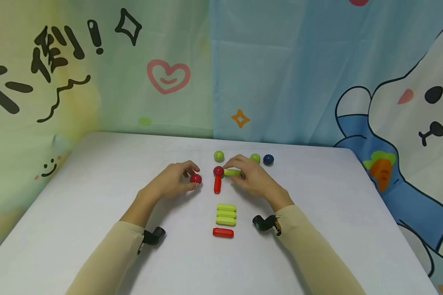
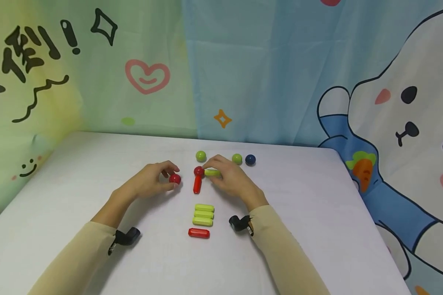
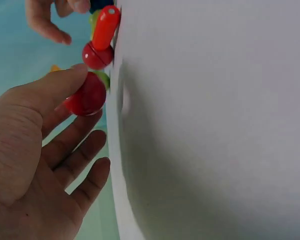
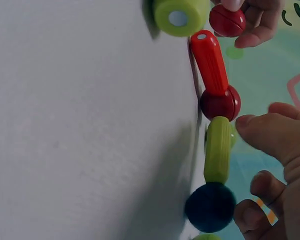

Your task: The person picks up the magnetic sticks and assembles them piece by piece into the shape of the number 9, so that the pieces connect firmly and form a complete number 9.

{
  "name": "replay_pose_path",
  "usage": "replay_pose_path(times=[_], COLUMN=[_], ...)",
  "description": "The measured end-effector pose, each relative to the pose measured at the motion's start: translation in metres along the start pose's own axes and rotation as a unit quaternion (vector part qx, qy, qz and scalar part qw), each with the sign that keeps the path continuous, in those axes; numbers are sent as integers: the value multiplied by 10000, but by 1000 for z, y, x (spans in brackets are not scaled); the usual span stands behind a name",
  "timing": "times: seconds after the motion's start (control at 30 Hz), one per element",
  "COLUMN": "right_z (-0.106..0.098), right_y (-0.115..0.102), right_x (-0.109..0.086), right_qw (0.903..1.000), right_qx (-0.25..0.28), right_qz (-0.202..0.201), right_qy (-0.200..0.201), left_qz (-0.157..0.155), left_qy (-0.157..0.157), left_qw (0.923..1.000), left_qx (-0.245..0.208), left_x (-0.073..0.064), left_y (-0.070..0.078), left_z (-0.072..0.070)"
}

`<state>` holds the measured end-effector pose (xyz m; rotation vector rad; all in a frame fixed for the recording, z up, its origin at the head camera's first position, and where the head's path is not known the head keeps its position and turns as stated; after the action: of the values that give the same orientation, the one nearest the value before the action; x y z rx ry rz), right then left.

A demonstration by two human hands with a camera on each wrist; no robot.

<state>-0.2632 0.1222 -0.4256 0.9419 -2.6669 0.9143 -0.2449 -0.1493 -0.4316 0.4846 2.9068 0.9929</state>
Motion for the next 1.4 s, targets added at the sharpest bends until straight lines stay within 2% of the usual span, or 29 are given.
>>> replay_pose_path(times=[0.1, 0.23, 0.5, 0.87, 1.13, 1.4], right_z=[3, 6, 15, 24, 28, 28], right_y=[-3, -9, -13, -14, -16, -16], right_x=[2, 4, 6, 14, 20, 23], right_qw=[9996, 9988, 9963, 9937, 9913, 9909], right_qx=[-134, -50, -288, -674, -810, -869], right_qz=[-237, -472, -739, -725, -758, -658], right_qy=[-31, -142, -327, -523, -707, -787], left_qz=[-117, -224, -24, 115, 108, 150], left_qy=[-67, -187, -375, -434, -448, -462], left_qw=[9999, 9995, 9991, 9987, 9988, 9987], left_qx=[-44, -136, -179, -221, -180, -178], left_x=[-6, -12, -15, -21, -24, -16], left_y=[2, 4, 12, 15, 10, 22], left_z=[-3, -5, -1, 2, 13, 16])
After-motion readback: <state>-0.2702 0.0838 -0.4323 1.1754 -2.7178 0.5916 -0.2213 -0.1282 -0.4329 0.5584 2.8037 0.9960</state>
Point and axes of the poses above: each hand's wrist, its own x-axis towards the middle knuckle, its own z-axis out of the palm, y = z × x, the point moved 2 cm from there along x, towards the middle knuckle, and after that the axes turned 10 degrees about y, right-handed, at the moved point
